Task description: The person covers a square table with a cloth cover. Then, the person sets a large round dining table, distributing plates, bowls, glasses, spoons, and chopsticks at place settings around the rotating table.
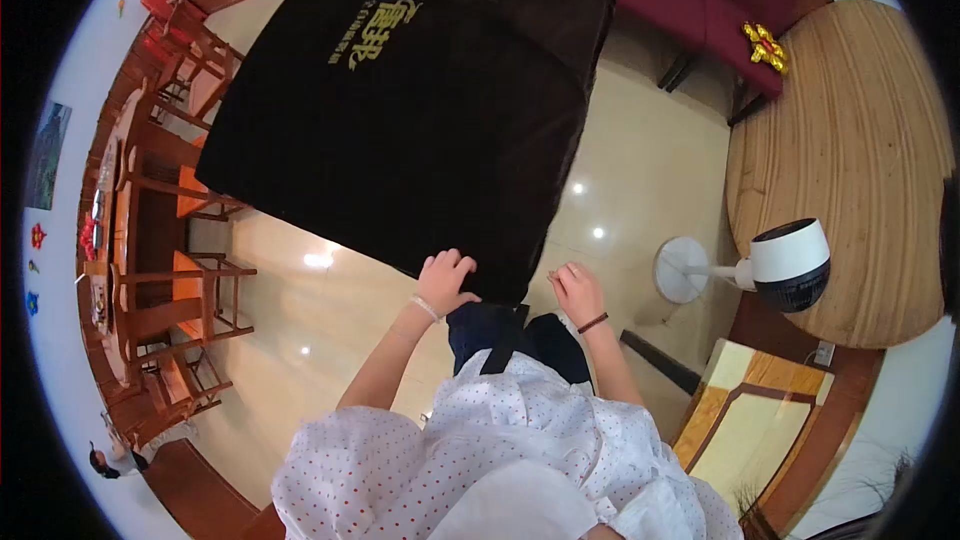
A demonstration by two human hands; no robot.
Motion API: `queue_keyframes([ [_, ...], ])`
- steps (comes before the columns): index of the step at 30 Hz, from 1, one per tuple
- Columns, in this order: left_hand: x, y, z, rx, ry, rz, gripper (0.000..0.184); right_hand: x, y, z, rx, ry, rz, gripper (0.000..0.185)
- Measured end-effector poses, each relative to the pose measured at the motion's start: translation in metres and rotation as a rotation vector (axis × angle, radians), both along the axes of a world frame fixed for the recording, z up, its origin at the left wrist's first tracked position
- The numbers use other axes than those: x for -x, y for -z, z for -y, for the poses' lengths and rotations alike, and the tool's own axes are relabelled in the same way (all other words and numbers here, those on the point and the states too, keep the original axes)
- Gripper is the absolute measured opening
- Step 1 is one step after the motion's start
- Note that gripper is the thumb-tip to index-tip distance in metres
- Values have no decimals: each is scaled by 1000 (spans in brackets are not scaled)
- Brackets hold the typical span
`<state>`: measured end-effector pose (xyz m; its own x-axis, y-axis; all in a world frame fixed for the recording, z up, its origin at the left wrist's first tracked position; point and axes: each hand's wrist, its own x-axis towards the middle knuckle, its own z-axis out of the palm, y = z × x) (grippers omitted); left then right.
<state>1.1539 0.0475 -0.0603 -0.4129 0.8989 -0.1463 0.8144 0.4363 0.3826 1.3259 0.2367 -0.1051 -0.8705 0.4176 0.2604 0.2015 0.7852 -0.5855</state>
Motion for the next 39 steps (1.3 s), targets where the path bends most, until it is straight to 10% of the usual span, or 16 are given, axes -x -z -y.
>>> queue_keyframes([
  [17,-10,-33,-168,-269,-405,118,31,24,33,-188,652,-95,275,17],
  [21,55,-32,-267,-430,-402,-57,29,71,43,-270,1068,-71,111,15],
  [29,202,-28,-534,-729,-368,-205,32,172,-3,-459,972,-125,345,24],
  [39,319,20,-705,-271,-810,-251,65,330,-54,-623,1049,-325,296,24],
])
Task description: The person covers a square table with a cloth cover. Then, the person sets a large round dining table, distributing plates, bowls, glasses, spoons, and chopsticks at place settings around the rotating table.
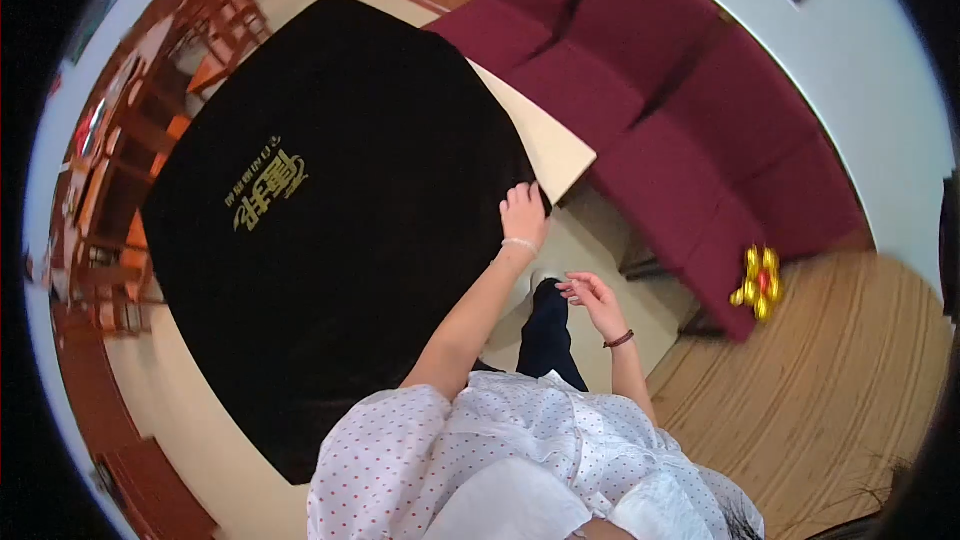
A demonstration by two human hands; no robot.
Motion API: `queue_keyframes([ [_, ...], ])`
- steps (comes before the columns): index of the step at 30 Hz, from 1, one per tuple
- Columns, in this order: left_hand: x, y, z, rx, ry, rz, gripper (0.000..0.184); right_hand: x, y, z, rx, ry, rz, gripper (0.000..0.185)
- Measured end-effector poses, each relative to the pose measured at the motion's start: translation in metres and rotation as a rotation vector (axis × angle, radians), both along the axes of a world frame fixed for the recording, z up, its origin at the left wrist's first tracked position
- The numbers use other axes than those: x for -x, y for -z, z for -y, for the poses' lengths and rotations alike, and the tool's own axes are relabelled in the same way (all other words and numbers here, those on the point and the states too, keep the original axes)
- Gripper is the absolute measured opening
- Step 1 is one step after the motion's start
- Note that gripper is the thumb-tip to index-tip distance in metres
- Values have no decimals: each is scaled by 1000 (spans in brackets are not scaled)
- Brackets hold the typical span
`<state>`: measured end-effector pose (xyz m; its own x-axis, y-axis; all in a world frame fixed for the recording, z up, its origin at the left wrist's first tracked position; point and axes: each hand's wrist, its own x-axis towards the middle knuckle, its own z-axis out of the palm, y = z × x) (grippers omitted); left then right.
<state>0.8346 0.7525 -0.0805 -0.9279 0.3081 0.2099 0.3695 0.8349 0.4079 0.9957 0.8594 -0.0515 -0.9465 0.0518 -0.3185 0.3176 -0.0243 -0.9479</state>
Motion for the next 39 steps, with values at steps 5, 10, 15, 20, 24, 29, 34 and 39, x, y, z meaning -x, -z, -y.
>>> queue_keyframes([
  [5,6,-5,-6,-553,-178,390,11,107,19,-72,19,-101,18,19],
  [10,2,-26,-17,-472,-269,161,19,209,46,-82,180,-171,-71,17],
  [15,6,-31,-37,116,-431,195,43,255,54,-38,166,-325,148,23],
  [20,11,-24,-15,-502,-566,322,15,263,62,-35,586,-454,382,30],
  [24,17,-27,26,-1524,-607,534,17,257,46,-10,463,-488,322,17],
  [29,12,-60,31,-1556,-792,720,25,267,44,32,847,-368,398,26],
  [34,2,-34,43,-1623,-685,848,26,288,21,31,1007,-168,391,27],
  [39,-30,-44,55,-1136,-537,818,24,314,5,-36,485,14,129,28],
])
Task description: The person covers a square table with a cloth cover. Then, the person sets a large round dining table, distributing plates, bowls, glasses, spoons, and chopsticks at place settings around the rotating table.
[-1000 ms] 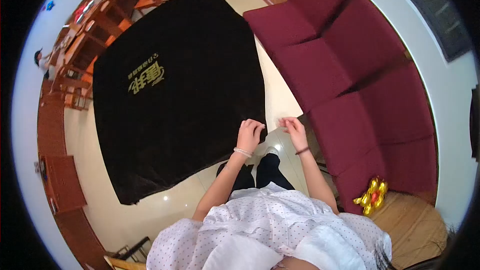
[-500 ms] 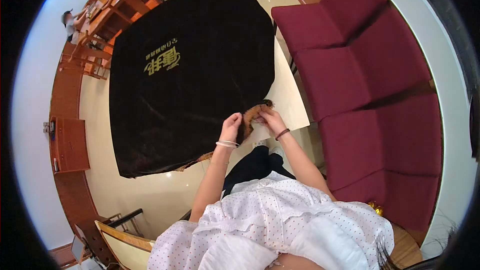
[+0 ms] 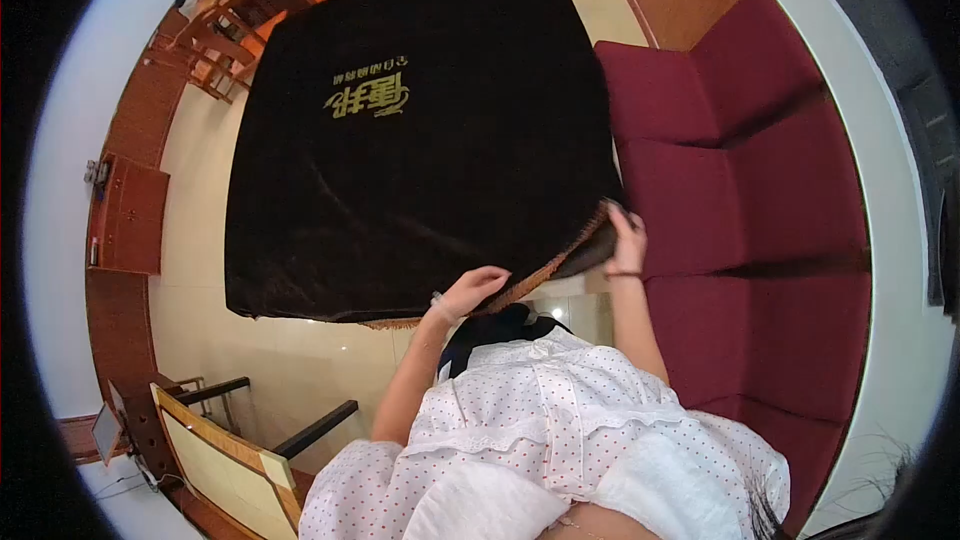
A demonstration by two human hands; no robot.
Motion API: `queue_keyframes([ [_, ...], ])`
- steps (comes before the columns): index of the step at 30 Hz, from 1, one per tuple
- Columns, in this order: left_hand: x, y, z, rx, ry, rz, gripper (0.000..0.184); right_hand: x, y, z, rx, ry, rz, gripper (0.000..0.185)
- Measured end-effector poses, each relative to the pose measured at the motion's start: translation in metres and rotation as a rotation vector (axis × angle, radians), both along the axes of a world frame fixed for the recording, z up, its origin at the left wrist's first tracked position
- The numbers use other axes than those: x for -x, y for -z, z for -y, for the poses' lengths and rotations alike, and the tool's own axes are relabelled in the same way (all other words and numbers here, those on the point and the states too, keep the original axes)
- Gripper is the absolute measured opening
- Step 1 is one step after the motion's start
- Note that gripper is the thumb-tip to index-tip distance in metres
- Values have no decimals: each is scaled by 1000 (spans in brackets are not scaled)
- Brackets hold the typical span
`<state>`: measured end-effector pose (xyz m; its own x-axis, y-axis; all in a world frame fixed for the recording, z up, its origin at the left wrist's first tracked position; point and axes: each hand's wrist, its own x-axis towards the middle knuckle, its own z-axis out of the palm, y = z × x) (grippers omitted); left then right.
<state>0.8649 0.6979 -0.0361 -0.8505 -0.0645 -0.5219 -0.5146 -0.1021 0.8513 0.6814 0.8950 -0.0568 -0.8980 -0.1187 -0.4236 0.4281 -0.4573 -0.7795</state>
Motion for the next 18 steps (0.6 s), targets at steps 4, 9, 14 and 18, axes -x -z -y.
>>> queue_keyframes([
  [4,-70,9,44,-43,-461,25,26,-15,21,-98,-696,179,-496,14],
  [9,-175,102,96,680,-1114,288,44,-42,100,-164,-760,124,-95,10],
  [14,-165,83,88,197,-1393,585,72,-39,81,-111,-839,-156,-514,52],
  [18,-168,106,89,-318,-1466,313,58,-25,33,-77,-1152,-406,-807,41],
])
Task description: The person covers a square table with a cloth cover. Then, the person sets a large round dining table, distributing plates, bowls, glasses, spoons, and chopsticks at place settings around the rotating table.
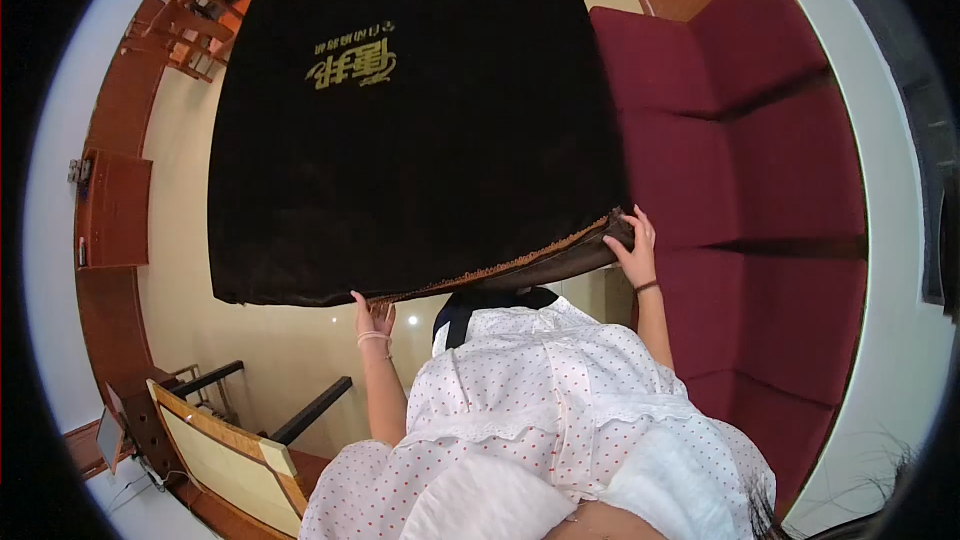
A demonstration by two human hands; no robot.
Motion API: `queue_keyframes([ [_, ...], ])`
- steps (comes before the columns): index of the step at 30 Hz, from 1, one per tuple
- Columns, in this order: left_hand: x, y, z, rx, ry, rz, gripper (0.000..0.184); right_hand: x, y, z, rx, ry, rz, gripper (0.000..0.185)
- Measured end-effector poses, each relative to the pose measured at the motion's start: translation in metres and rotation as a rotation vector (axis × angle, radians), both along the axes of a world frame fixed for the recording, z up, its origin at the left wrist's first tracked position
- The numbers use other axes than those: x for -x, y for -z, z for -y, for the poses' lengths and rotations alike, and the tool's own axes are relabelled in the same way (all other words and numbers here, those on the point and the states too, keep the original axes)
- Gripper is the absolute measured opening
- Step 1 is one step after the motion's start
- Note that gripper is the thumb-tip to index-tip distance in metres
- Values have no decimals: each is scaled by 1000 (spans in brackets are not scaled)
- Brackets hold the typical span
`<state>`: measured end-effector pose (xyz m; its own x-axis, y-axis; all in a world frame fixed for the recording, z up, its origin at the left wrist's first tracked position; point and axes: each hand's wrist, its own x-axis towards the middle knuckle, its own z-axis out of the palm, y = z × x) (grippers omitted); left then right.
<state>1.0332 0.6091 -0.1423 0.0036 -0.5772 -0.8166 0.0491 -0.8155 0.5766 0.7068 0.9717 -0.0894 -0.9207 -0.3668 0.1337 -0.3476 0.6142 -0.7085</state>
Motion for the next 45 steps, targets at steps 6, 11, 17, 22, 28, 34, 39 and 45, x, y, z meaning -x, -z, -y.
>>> queue_keyframes([
  [6,-19,14,-2,50,86,-129,29,5,-13,-36,13,-37,6,13],
  [11,-51,39,-28,-32,212,-53,34,-36,2,-93,-146,-16,-90,11],
  [17,-67,35,-47,-137,373,146,32,-53,28,-90,-221,169,-68,8],
  [22,-98,13,-43,-79,372,183,32,-33,58,-28,349,458,493,45],
  [28,-158,-41,-21,49,151,180,31,-26,60,-2,519,621,410,55],
  [34,-188,-38,64,76,5,82,35,-13,111,-74,-77,723,256,48],
  [39,-225,-25,209,222,-23,-7,52,-44,96,-70,-293,881,-51,46],
  [45,-243,-1,370,89,-359,-152,66,-154,-33,224,-79,422,-373,38],
])
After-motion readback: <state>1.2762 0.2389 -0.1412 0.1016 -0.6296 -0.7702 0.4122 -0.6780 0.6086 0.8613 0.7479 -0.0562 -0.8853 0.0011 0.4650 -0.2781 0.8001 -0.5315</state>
